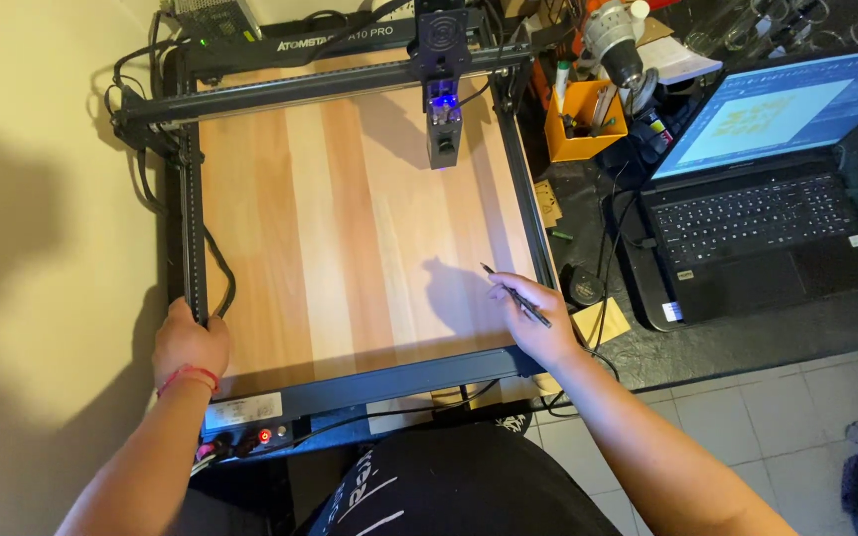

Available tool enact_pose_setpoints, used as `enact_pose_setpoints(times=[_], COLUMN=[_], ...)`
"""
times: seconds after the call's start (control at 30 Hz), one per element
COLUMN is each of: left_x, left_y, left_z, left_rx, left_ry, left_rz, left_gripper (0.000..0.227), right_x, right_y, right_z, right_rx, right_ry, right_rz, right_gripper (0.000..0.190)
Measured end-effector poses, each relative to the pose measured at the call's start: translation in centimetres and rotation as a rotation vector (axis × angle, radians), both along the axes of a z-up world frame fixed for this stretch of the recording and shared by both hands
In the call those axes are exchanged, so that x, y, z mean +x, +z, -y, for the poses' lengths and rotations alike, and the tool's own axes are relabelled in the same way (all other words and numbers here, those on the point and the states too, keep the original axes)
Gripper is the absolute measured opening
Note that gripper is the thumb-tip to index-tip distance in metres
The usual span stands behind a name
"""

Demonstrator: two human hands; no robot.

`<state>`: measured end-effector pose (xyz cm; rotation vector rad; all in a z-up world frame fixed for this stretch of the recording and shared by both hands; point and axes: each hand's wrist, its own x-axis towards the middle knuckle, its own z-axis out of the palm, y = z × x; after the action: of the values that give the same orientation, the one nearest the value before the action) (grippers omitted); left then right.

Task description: The person adjusts the laser head on a laser cutter, then uses a laptop to control the machine. They place a wooden board on the machine bed and use a pen to mark the board's surface.

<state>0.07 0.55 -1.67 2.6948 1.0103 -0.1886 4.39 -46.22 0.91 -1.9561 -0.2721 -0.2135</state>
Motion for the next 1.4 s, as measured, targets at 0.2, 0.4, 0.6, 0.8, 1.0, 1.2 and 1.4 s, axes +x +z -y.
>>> enact_pose_setpoints(times=[0.2, 0.4, 0.6, 0.8, 1.0, 1.2, 1.4], left_x=[-0.1, -0.2, -0.1, 0.0, -0.2, -0.1, -0.2], left_y=[-0.6, -0.4, -0.3, -1.2, -0.8, -1.3, -1.6], left_z=[-0.3, 0.1, 0.1, -0.5, -0.1, -0.5, -0.8], left_rx=[0.023, 0.055, 0.073, 0.062, 0.045, 0.047, 0.064], left_ry=[-0.01, -0.012, -0.031, -0.04, -0.033, -0.042, -0.044], left_rz=[0.027, 0.044, 0.049, 0.056, 0.075, 0.088, 0.069], left_gripper=[0.04, 0.04, 0.041, 0.043, 0.042, 0.042, 0.041], right_x=[-0.2, 0.3, 0.3, 0.2, -0.1, -0.2, -0.2], right_y=[1.0, 0.2, -0.2, -0.3, 0.5, 1.3, 1.6], right_z=[-0.2, 0.4, 0.5, 0.5, 0.3, 0.1, -0.2], right_rx=[0.036, 0.011, -0.037, -0.093, -0.109, -0.145, -0.145], right_ry=[-0.056, -0.002, -0.009, -0.011, -0.019, -0.019, -0.014], right_rz=[-0.031, 0.082, 0.084, 0.016, -0.024, -0.019, -0.017], right_gripper=[0.018, 0.015, 0.016, 0.016, 0.017, 0.018, 0.018])
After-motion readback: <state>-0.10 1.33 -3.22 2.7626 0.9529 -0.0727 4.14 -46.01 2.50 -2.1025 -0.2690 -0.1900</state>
